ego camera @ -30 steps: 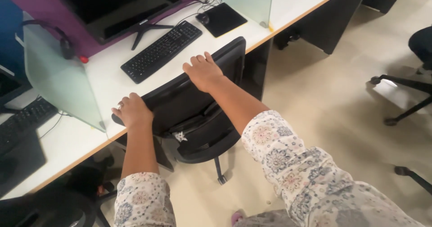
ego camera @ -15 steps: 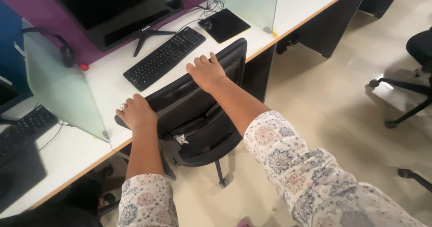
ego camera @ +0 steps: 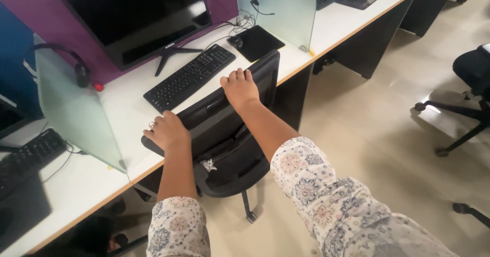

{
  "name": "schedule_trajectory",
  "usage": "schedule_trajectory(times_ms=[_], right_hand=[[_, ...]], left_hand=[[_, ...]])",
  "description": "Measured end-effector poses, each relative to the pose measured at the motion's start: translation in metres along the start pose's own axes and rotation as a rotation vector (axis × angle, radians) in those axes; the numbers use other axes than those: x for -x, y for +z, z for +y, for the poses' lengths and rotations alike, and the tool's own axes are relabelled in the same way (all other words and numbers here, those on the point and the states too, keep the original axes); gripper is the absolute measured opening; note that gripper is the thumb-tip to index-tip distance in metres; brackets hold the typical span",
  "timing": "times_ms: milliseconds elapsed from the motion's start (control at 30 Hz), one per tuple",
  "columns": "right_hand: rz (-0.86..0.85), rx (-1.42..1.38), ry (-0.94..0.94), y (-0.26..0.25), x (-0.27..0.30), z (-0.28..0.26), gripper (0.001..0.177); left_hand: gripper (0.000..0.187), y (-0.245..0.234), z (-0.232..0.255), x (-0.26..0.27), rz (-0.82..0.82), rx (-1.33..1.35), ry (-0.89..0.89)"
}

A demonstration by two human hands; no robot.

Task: The recorder is moving several rolling office chairs from one side of an office aisle to the other.

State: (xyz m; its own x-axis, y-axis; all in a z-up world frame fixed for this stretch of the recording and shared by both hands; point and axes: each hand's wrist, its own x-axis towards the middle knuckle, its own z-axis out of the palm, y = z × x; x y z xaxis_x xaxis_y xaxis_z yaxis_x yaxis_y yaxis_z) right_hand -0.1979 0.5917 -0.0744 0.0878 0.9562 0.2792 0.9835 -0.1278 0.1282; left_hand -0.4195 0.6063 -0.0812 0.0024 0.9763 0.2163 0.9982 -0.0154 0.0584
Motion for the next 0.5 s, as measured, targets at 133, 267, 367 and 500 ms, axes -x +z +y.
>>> schedule_trajectory(times_ms=[133,267,367,500], right_hand=[[-0.086,-0.005,-0.034,-0.018,0.001,0.009,0.050],[-0.187,-0.061,-0.078,-0.033,0.008,0.012,0.065],[-0.211,-0.067,-0.091,-0.062,0.026,0.011,0.069],[-0.225,-0.020,-0.144,-0.072,0.041,0.019,0.069]], left_hand=[[0.040,-0.007,0.005,0.000,-0.081,0.000,-0.013],[0.062,-0.025,0.013,0.002,-0.172,0.011,-0.016],[0.079,-0.038,0.024,0.006,-0.211,0.006,-0.007],[0.085,-0.049,0.035,0.015,-0.214,0.049,0.010]])
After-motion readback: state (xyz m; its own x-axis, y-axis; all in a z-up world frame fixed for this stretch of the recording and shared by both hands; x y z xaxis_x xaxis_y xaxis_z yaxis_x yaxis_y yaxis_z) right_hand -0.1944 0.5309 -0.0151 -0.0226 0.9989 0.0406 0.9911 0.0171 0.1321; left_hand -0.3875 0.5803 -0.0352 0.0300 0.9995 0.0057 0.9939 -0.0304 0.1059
